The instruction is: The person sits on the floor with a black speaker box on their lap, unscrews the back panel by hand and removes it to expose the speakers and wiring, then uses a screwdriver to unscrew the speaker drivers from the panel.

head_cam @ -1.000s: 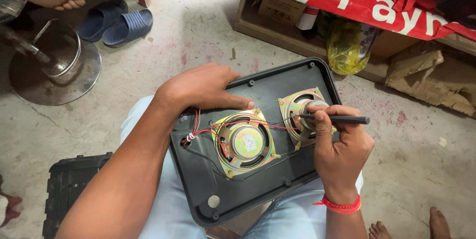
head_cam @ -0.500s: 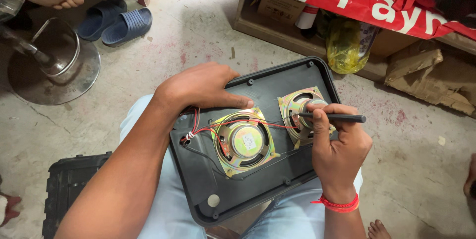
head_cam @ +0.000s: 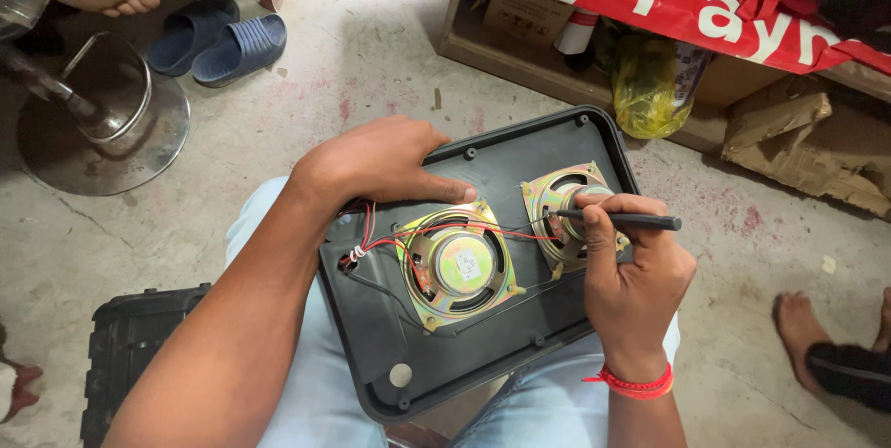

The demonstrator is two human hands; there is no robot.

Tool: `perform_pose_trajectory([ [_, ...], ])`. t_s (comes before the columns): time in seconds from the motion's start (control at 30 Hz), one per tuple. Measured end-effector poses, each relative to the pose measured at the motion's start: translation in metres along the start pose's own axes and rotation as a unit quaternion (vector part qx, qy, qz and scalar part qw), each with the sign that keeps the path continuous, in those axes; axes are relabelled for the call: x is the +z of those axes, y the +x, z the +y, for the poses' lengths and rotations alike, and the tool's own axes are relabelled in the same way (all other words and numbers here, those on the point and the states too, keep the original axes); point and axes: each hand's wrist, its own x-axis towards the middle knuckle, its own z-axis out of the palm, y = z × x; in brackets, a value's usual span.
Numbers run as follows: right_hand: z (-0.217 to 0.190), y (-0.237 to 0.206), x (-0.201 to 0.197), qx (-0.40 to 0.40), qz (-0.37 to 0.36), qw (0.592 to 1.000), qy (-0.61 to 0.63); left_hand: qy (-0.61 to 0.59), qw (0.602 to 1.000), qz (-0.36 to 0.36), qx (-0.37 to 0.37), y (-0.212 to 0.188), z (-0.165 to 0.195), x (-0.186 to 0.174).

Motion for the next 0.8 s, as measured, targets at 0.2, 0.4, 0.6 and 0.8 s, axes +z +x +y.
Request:
perform_pose_trajectory([
  [0.2, 0.0004, -0.0001, -0.0001, 0.007, 0.006, 1.000, 0.005, -0.003, 1.000, 0.004, 0.007, 0.0005, -0.0016, 0.0006],
  [0.4, 0.0004, -0.0002, 0.0003, 0.019, 0.017, 0.999, 0.019, 0.003, 1.000, 0.005, 0.018, 0.0033, -0.0037, 0.0027],
  [0.6, 0.0002, 0.0000, -0.0004, -0.002, -0.002, 1.000, 0.011, 0.001, 1.000, 0.006, 0.016, 0.0034, -0.0049, 0.0031],
  [0.8, 0.0009, 0.0000, -0.0006, 0.003, 0.000, 1.000, 0.004, 0.003, 1.000, 0.007, 0.017, 0.0034, -0.0048, 0.0024],
])
